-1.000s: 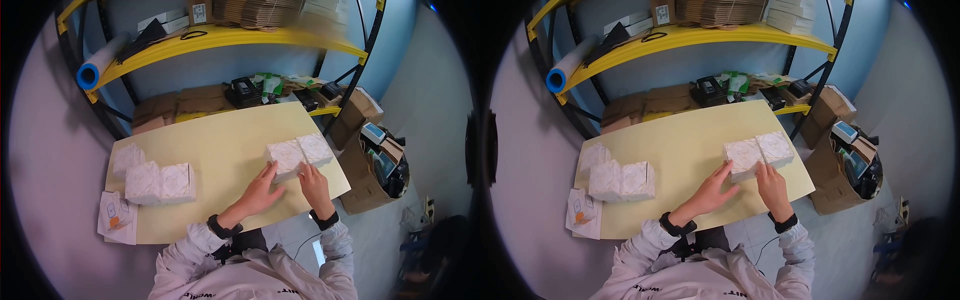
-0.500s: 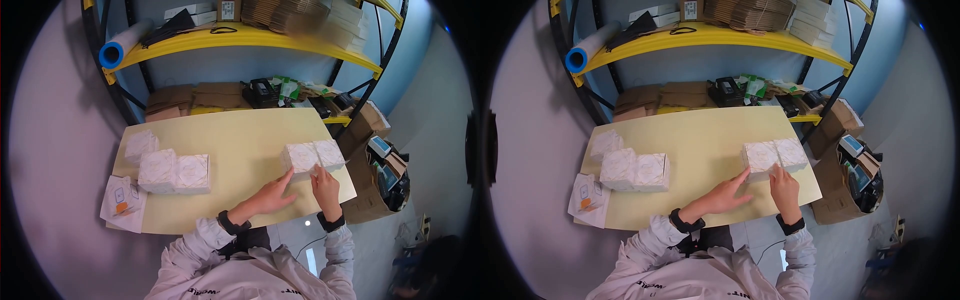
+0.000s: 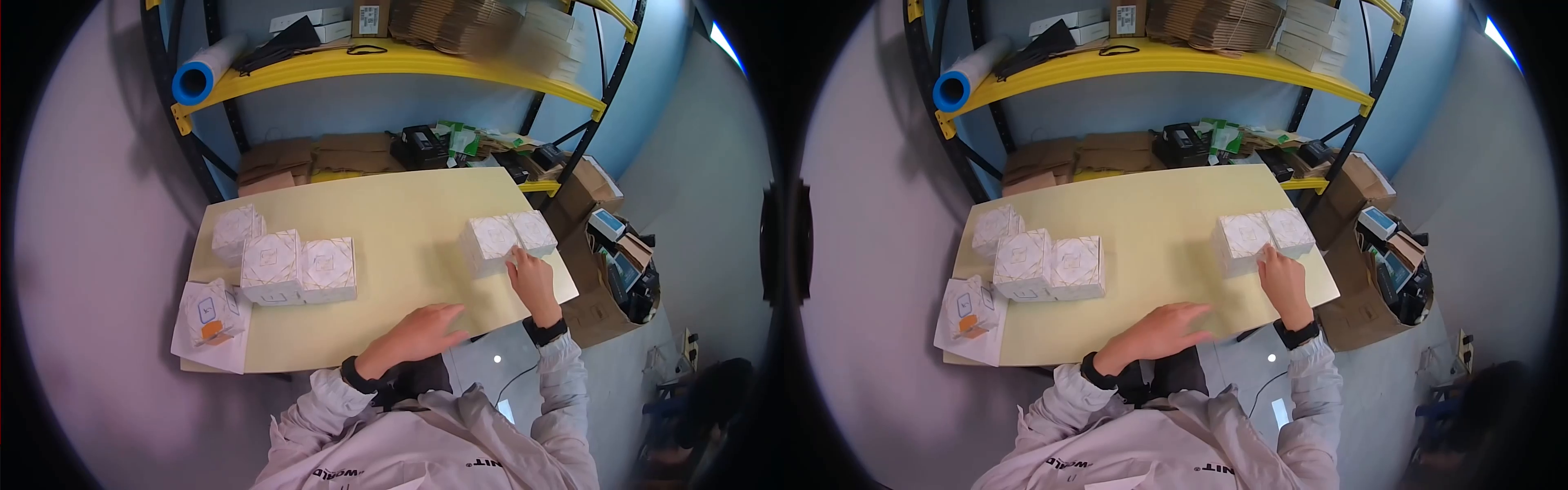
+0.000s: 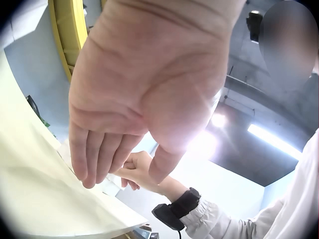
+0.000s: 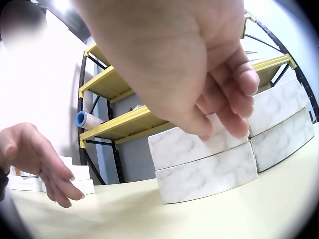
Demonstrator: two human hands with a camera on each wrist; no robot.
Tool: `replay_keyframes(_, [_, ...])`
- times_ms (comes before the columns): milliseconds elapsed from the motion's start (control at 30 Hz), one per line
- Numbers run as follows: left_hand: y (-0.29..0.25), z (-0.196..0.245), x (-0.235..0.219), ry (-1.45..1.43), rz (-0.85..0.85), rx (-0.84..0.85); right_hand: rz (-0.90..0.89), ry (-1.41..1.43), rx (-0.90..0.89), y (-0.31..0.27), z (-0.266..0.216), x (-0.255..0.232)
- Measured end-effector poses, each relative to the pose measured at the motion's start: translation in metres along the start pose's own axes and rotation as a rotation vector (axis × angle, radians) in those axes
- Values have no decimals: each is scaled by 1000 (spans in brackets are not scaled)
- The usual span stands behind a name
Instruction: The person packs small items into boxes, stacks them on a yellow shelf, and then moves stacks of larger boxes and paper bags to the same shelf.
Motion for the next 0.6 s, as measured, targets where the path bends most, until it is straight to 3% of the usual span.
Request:
replay_keyframes(167, [-29, -3, -8, 71, 166, -79, -25, -24, 30, 3, -1, -4])
replay_keyframes(300, [-42, -14, -6, 166, 201, -182, -42, -19, 50, 4, 3, 0])
replay_keyframes(367, [-47, -17, -8, 303, 352, -243, -38, -28, 60, 4, 4, 4])
replay_keyframes(600, [-42, -14, -19, 384, 364, -324, -78, -81, 22, 3, -1, 3])
Point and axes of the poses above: each hand's wrist, its own y-axis towards the middle knuckle, its own x-axis out of the palm, z = x × y, the point moved 3 cm from there along y, towards the middle knuckle, and after that the axes turned 10 degrees about -z, right-handed, at the moved point
